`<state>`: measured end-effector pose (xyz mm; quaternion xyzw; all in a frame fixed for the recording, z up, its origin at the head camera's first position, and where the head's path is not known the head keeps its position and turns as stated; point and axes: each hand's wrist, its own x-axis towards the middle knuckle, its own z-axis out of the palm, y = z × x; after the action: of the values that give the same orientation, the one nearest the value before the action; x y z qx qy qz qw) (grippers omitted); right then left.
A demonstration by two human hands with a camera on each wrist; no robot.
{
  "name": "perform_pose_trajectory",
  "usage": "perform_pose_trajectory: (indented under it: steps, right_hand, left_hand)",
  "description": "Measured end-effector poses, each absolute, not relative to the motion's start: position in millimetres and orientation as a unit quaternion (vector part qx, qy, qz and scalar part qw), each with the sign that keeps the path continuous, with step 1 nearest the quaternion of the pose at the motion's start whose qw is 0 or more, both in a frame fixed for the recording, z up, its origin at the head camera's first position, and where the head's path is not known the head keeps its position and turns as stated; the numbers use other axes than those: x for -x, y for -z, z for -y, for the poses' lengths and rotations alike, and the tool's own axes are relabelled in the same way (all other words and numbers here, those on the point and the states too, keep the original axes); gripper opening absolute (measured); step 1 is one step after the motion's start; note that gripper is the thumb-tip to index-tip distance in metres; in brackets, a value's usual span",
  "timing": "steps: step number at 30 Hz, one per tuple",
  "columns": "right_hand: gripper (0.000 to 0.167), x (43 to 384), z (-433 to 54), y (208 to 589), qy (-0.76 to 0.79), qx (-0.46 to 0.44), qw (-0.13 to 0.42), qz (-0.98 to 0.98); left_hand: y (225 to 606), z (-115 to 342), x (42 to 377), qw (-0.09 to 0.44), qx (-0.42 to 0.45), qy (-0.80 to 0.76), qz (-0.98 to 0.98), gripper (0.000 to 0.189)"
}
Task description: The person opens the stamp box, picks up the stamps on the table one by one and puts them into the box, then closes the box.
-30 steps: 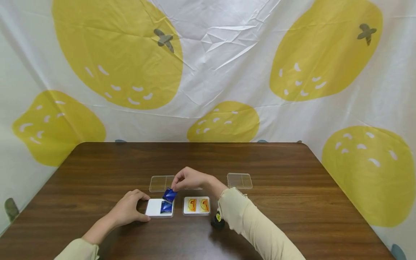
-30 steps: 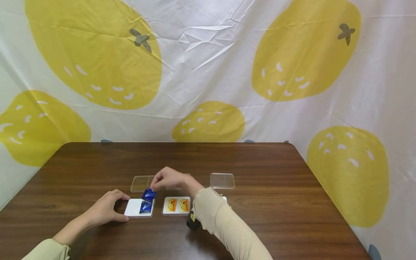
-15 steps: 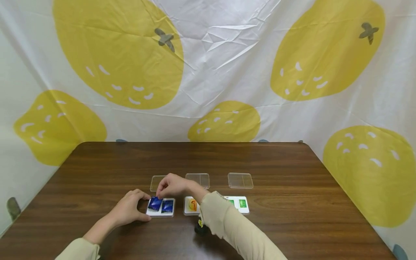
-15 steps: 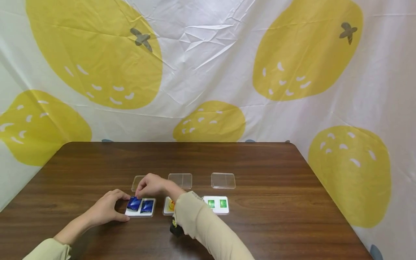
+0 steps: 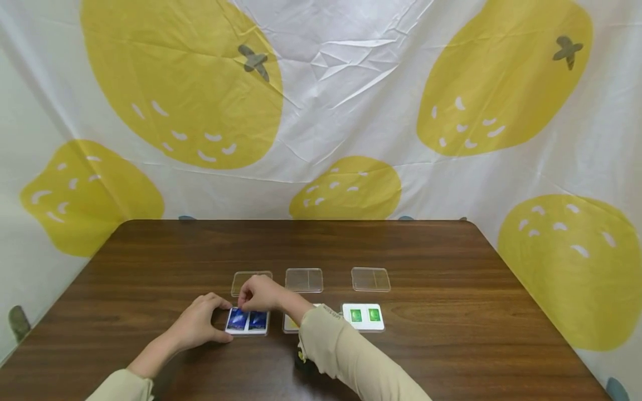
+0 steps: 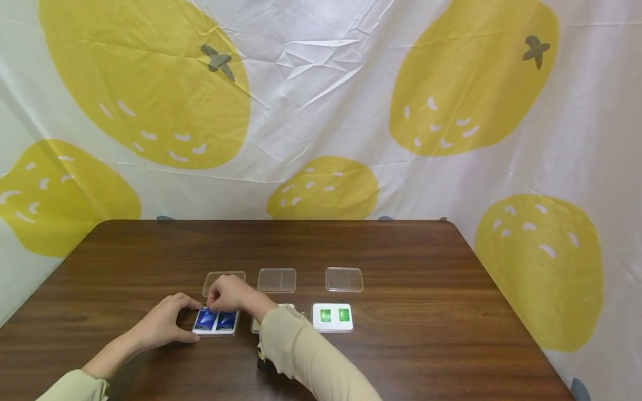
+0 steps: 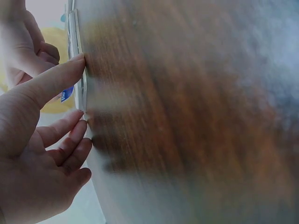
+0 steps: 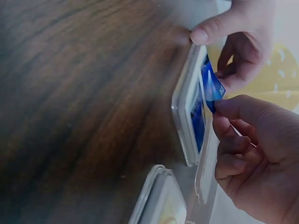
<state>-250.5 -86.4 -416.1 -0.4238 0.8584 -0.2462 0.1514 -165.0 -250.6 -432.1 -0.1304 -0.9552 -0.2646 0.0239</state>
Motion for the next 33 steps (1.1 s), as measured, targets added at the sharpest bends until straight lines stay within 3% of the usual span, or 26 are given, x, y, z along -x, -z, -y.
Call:
perform_pose_trajectory:
  steps: [23, 33]
  right_hand:
    - [0.008, 240.9, 92.4, 420.0, 0.166, 0.421, 0.086, -0.888]
    - [0.016, 260.2, 75.3, 415.5, 0.305, 0.414, 0.061, -0.855]
  left_hand:
    - [433.7, 252.3, 163.2, 0.016, 0.122, 0.27, 0.955, 0.058]
    - [432.6, 249.9, 163.6, 0.009, 0.113, 0.269, 0.957, 0.059]
